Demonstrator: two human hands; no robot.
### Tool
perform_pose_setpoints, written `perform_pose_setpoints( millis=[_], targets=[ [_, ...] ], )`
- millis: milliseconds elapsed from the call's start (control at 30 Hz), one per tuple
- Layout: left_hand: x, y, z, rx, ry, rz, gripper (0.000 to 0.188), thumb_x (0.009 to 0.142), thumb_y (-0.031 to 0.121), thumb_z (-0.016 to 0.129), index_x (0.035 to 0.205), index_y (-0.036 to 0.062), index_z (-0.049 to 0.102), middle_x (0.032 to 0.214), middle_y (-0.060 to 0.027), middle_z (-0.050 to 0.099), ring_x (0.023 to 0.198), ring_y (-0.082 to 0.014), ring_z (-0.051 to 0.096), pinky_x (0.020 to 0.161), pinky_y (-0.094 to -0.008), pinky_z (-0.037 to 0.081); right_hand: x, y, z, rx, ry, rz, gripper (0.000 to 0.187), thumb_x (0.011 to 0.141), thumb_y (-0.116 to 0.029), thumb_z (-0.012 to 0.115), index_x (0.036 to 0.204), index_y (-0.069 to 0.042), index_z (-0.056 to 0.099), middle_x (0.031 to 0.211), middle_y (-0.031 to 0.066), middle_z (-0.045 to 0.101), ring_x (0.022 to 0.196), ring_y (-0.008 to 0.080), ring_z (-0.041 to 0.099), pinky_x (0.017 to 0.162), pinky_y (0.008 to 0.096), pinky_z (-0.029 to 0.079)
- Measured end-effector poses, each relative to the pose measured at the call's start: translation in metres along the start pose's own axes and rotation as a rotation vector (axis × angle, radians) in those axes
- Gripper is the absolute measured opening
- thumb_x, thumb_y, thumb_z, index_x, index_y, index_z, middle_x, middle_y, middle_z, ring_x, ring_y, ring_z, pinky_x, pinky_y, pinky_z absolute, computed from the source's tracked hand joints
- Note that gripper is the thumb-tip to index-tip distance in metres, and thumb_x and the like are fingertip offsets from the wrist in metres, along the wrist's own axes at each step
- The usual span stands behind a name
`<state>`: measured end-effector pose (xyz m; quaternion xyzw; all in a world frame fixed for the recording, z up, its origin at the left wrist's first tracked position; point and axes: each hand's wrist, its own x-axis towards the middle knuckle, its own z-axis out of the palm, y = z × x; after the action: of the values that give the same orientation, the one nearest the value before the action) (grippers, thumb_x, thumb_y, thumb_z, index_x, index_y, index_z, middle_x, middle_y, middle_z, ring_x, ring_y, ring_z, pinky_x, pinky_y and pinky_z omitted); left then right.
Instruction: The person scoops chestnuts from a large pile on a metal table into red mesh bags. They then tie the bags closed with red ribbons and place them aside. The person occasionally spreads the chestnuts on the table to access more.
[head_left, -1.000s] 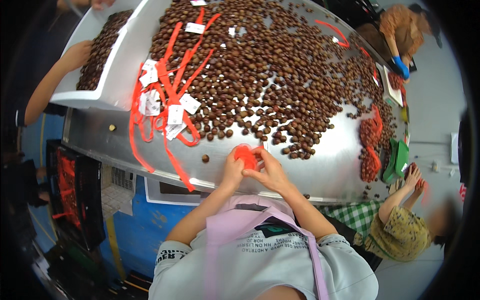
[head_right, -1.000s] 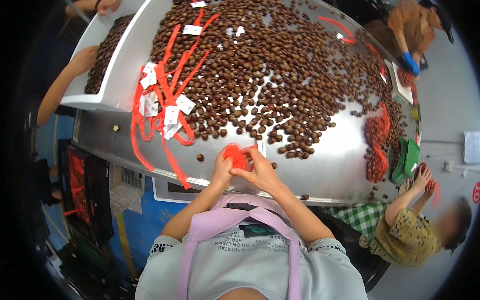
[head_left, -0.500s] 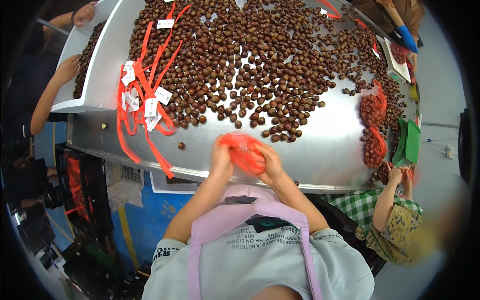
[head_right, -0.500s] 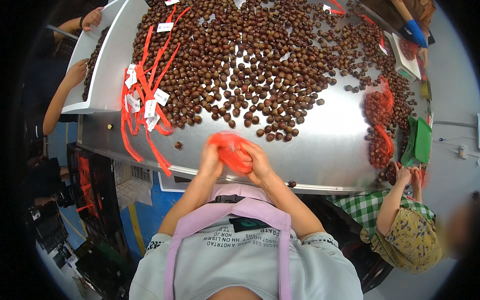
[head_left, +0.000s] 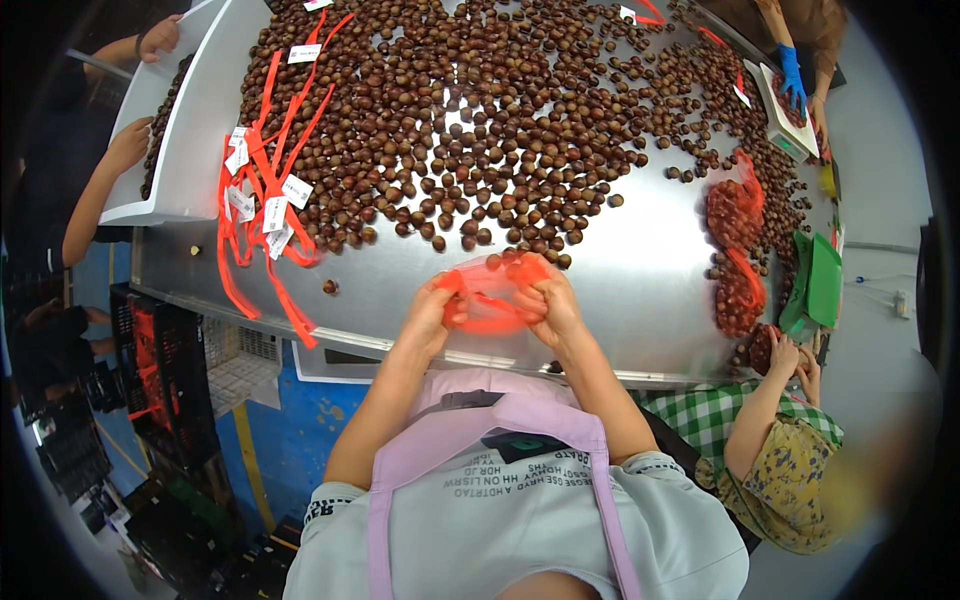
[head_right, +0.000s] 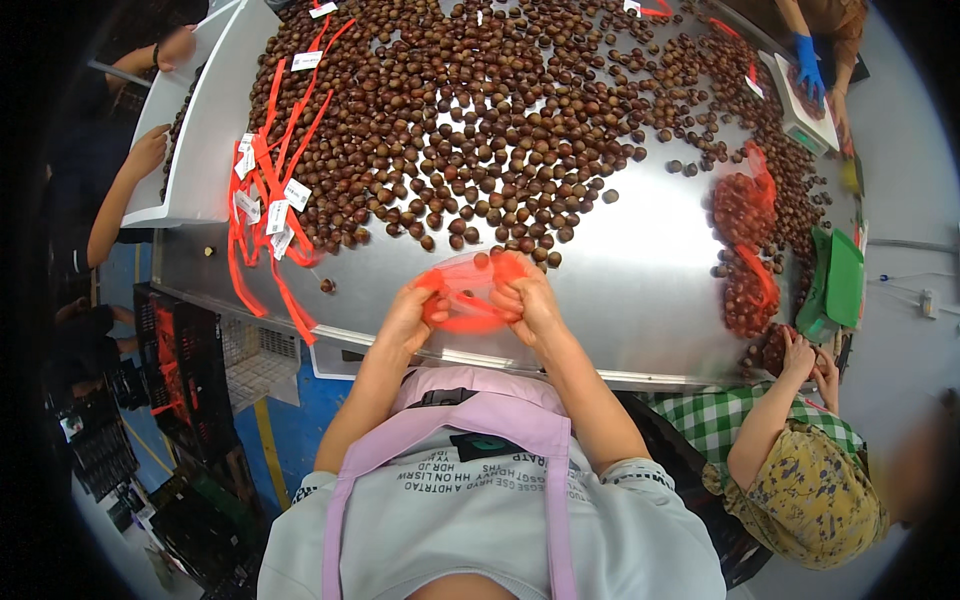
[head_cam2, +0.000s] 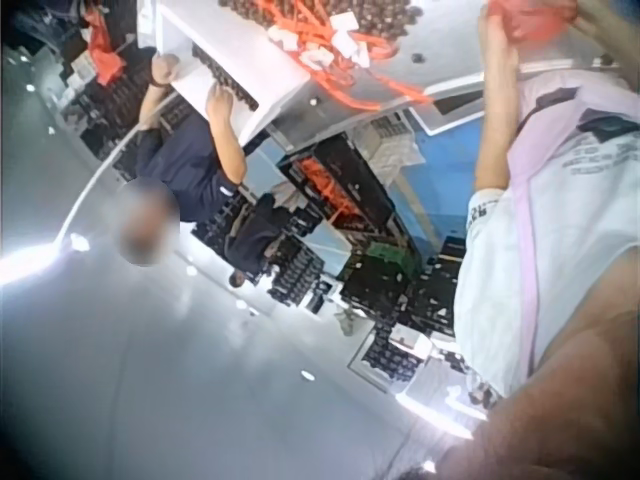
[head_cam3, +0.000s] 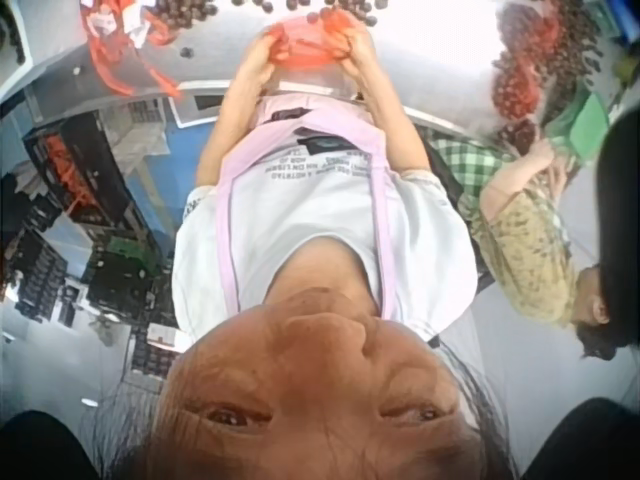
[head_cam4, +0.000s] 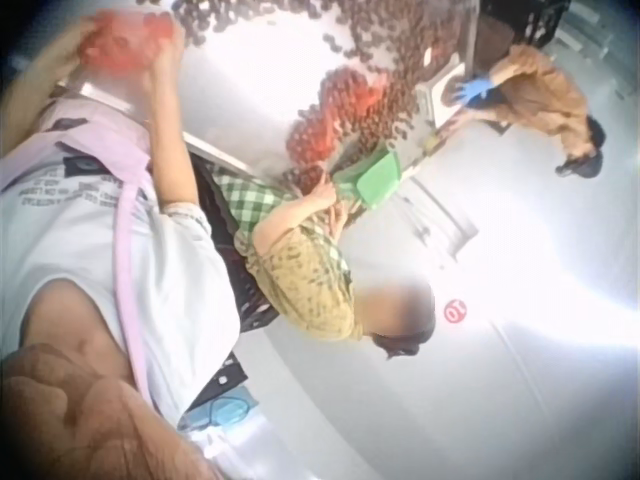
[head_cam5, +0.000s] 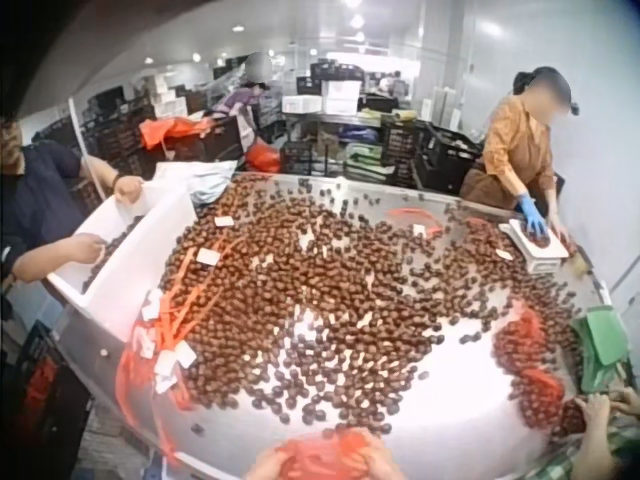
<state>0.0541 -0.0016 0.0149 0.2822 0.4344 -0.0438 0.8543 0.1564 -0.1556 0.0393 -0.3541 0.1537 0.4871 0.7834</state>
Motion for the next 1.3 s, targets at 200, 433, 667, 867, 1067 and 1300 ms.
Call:
perform_pose_setpoints(
  millis=[200,433,667,867,1067,1300],
  targets=[
    [-0.015,-0.016,0.011,-0.481,-0.448,-0.245,0.013,0.087,0.015,0.040,0.075,0.0111,0.042,0.048,0.0045,0.027,0.038,-0.0063,0.024,0.039,-0.0210,0.025,-0.035,-0.028,-0.047,0.079,-0.128,0.240,0.021,0.095,-0.017,0.037,0.091,-0.002,0.051,0.046,-0.0085,0.019,0.036,0.0034,0.018,0.033,0.0199,0.016],
    [-0.002,-0.063,0.030,-0.375,-0.182,-0.651,0.023,0.095,0.019,0.033,0.091,0.0037,0.050,0.046,0.0060,0.023,0.036,-0.0056,0.021,0.035,-0.0187,0.019,-0.084,-0.001,-0.097,0.734,0.282,0.108,0.028,0.095,-0.016,0.035,0.105,0.005,0.050,0.048,-0.0059,0.022,0.037,0.0053,0.018,0.034,0.0201,0.017],
    [0.042,-0.047,0.049,-0.761,0.066,-0.540,0.036,0.097,0.017,0.025,0.120,-0.0070,0.040,0.046,0.0066,0.024,0.035,-0.0039,0.023,0.033,-0.0175,0.022,-0.028,-0.029,-0.129,0.677,0.432,0.025,0.034,0.091,-0.007,0.035,0.118,0.013,0.041,0.053,-0.0022,0.030,0.039,0.0060,0.019,0.035,0.0201,0.017],
    [0.083,0.007,0.032,-1.097,0.045,-0.385,0.046,0.094,0.016,0.031,0.132,-0.0085,0.024,0.043,0.0072,0.024,0.034,-0.0037,0.023,0.032,-0.0156,0.023,0.063,-0.079,-0.094,0.513,0.395,-0.011,0.021,0.088,-0.003,0.033,0.068,-0.004,0.039,0.057,-0.0004,0.032,0.039,0.0063,0.021,0.033,0.0195,0.017],
    [0.101,0.074,0.015,-1.146,0.236,-0.045,0.030,0.087,0.008,0.045,0.059,0.0110,0.035,0.048,0.0030,0.034,0.041,-0.0088,0.033,0.039,-0.0216,0.032,0.153,-0.103,-0.027,0.221,0.401,0.050,0.026,0.091,-0.010,0.033,0.067,-0.005,0.040,0.057,-0.0007,0.032,0.040,0.0065,0.020,0.033,0.0204,0.017],
    [0.113,0.128,-0.003,-1.040,0.459,0.302,0.011,0.088,0.009,0.047,0.084,0.0010,0.053,0.066,-0.0003,0.055,0.053,-0.0095,0.047,0.060,-0.0259,0.048,0.250,-0.110,0.031,-0.116,0.319,0.132,0.023,0.095,-0.016,0.034,0.078,-0.002,0.041,0.063,0.0038,0.045,0.040,0.0069,0.025,0.033,0.0206,0.016]
  ],
)
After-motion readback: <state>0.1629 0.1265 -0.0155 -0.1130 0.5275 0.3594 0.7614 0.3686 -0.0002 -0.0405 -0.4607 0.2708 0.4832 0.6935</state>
